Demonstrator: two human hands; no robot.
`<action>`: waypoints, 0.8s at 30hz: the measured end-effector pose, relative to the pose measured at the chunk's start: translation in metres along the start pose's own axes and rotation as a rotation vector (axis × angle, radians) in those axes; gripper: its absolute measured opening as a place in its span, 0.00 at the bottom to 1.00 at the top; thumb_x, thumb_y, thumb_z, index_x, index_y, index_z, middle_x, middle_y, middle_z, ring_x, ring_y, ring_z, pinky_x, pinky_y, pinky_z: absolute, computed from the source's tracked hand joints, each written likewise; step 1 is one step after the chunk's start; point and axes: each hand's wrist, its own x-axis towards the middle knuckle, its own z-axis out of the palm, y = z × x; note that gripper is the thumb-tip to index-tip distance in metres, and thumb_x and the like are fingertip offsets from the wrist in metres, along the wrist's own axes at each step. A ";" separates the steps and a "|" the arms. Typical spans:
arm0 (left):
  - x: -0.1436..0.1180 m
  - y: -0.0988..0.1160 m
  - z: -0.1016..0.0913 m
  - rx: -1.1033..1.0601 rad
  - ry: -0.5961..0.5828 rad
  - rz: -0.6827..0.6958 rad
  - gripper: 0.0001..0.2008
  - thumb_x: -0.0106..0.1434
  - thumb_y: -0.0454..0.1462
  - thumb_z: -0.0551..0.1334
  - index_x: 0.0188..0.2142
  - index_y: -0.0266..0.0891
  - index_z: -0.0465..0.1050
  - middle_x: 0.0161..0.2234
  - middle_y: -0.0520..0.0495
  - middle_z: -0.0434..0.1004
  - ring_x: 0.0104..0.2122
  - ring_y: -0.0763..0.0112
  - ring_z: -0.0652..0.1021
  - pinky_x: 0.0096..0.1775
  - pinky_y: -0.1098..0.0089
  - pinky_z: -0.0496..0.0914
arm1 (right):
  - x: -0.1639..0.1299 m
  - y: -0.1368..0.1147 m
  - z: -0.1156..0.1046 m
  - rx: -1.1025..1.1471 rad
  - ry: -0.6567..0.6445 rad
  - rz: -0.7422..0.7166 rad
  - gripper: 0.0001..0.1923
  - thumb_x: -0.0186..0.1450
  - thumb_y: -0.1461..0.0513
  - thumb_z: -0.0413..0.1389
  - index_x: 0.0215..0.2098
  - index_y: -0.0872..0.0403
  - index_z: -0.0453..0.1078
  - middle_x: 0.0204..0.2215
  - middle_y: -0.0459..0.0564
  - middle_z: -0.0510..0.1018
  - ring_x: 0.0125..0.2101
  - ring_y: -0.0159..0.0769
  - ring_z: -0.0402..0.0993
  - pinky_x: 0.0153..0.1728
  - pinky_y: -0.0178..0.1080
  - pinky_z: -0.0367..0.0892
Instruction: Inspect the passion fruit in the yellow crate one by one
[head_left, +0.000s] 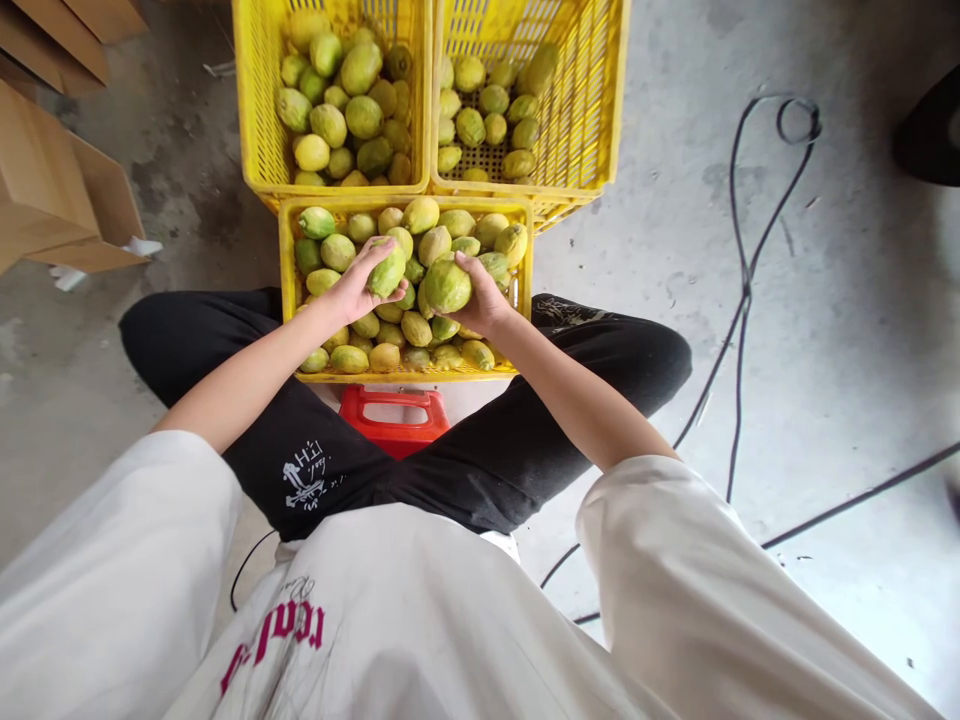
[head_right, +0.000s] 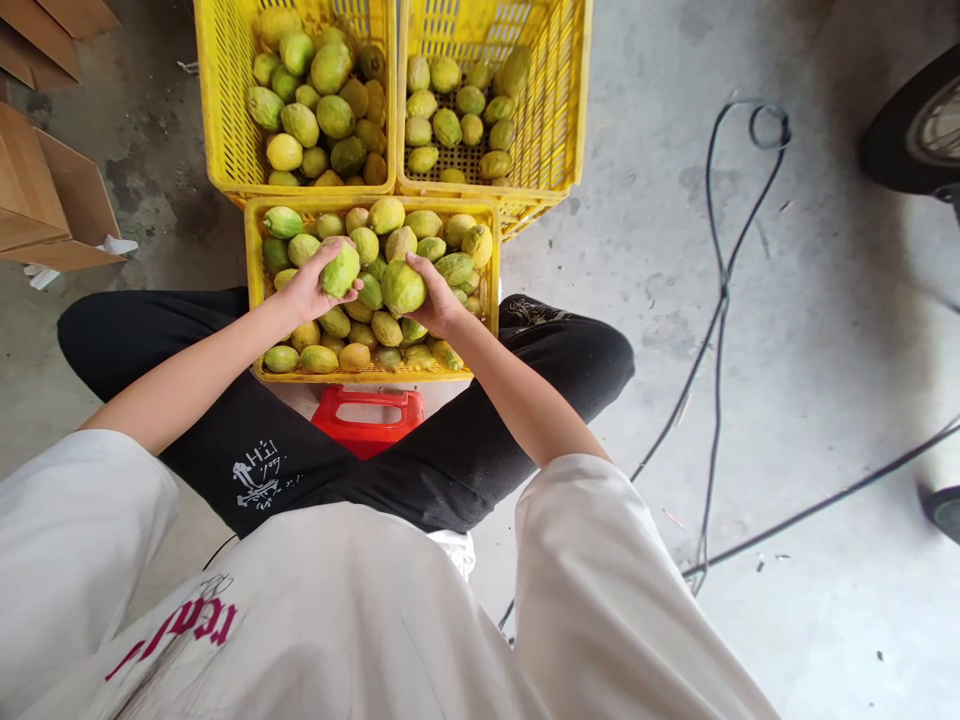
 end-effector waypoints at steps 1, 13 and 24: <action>0.001 0.000 -0.001 0.003 -0.009 0.000 0.27 0.82 0.51 0.78 0.73 0.52 0.80 0.47 0.48 0.94 0.44 0.58 0.98 0.47 0.67 0.90 | 0.000 0.001 0.000 0.002 -0.010 0.007 0.21 0.74 0.44 0.76 0.57 0.40 0.78 0.44 0.52 0.93 0.66 0.66 0.89 0.64 0.64 0.92; -0.009 0.007 0.018 -0.031 0.017 -0.024 0.24 0.90 0.48 0.54 0.65 0.41 0.85 0.46 0.38 0.96 0.62 0.42 0.96 0.51 0.57 0.93 | -0.004 -0.005 0.002 0.015 0.017 -0.016 0.19 0.78 0.43 0.71 0.58 0.42 0.78 0.52 0.53 0.94 0.65 0.62 0.91 0.66 0.62 0.93; -0.013 0.008 0.022 -0.046 0.014 -0.006 0.15 0.84 0.42 0.64 0.64 0.47 0.84 0.53 0.44 0.98 0.54 0.45 0.99 0.52 0.55 0.94 | 0.000 -0.004 0.002 -0.017 -0.024 -0.023 0.24 0.77 0.38 0.72 0.58 0.43 0.82 0.49 0.56 0.94 0.67 0.67 0.91 0.63 0.63 0.92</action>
